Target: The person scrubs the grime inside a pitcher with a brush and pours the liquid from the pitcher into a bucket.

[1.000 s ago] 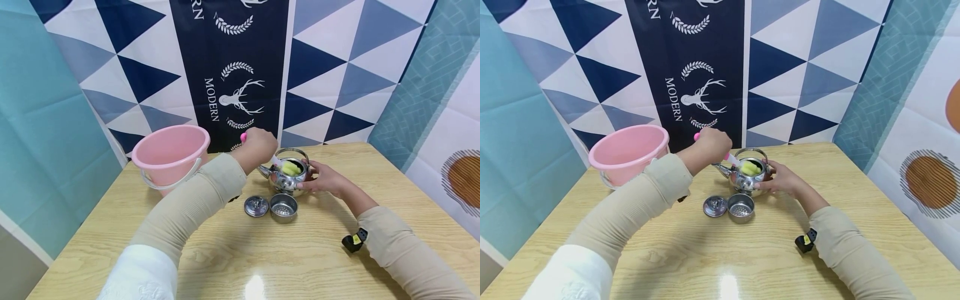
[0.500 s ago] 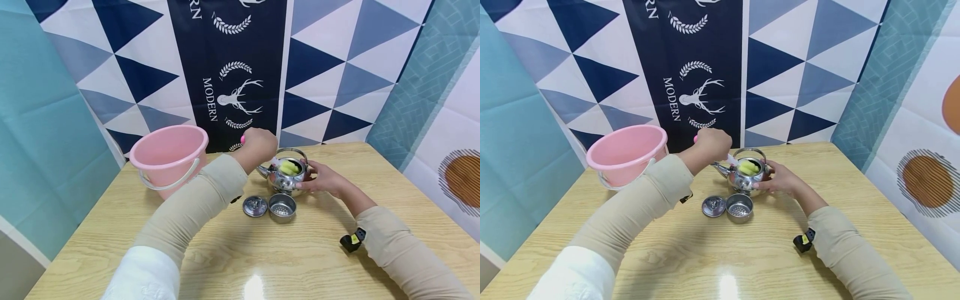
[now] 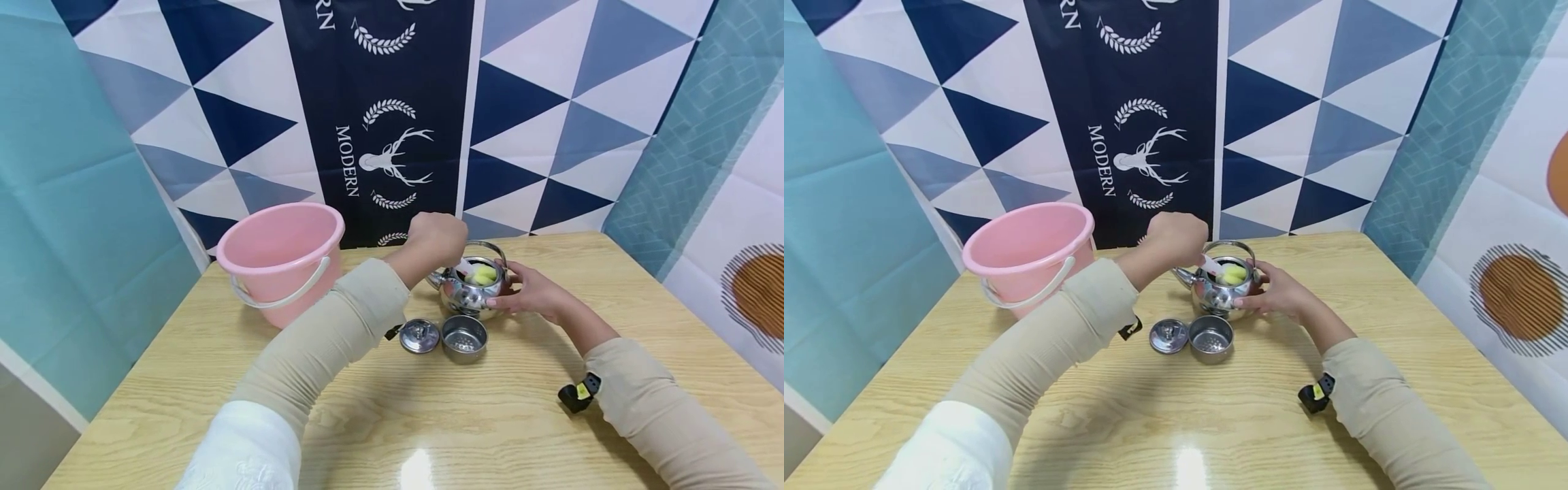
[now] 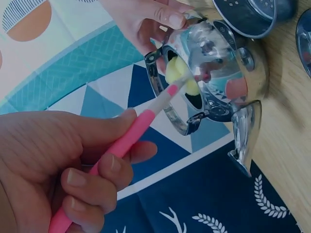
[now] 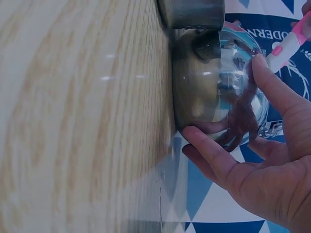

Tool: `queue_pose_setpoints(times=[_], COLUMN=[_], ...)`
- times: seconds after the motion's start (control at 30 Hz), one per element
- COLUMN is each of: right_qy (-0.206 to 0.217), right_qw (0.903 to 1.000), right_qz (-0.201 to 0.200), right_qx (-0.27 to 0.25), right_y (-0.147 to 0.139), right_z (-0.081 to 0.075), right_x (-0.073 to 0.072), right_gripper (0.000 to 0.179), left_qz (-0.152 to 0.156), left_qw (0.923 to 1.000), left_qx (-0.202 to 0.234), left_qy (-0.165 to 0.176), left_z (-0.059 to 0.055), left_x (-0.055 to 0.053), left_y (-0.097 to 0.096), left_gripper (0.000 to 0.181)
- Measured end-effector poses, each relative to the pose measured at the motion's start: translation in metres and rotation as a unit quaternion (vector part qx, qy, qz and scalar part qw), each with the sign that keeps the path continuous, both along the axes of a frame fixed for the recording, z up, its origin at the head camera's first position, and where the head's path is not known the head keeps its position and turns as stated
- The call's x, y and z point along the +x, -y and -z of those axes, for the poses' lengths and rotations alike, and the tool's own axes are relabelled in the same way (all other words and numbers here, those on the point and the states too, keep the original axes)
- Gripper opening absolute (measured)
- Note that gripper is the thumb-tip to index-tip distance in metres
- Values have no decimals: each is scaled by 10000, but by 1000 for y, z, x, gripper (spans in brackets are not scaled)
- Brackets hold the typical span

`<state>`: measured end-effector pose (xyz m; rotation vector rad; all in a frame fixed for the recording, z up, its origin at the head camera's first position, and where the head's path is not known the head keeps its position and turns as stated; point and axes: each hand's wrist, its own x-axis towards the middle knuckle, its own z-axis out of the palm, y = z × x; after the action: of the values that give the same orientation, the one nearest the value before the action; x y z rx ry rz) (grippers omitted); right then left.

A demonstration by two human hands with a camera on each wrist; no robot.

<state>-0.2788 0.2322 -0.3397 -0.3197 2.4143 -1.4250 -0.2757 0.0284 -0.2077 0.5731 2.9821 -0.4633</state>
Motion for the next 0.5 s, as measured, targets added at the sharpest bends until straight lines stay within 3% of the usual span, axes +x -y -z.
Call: queue_pose_setpoints(times=[0.27, 0.5], right_qy=[-12, -85], right_qw=[10000, 9999], right_qz=[-4, -62], right_qx=[19, 34], right_y=[-1, 0], right_z=[0, -2], right_x=[1, 1], right_gripper=[99, 98], left_qz=[179, 99], left_qw=[9988, 9977], left_qx=[95, -150], left_qy=[435, 652], left_z=[-5, -14], left_x=[1, 8], left_y=[5, 1], left_gripper=[18, 18])
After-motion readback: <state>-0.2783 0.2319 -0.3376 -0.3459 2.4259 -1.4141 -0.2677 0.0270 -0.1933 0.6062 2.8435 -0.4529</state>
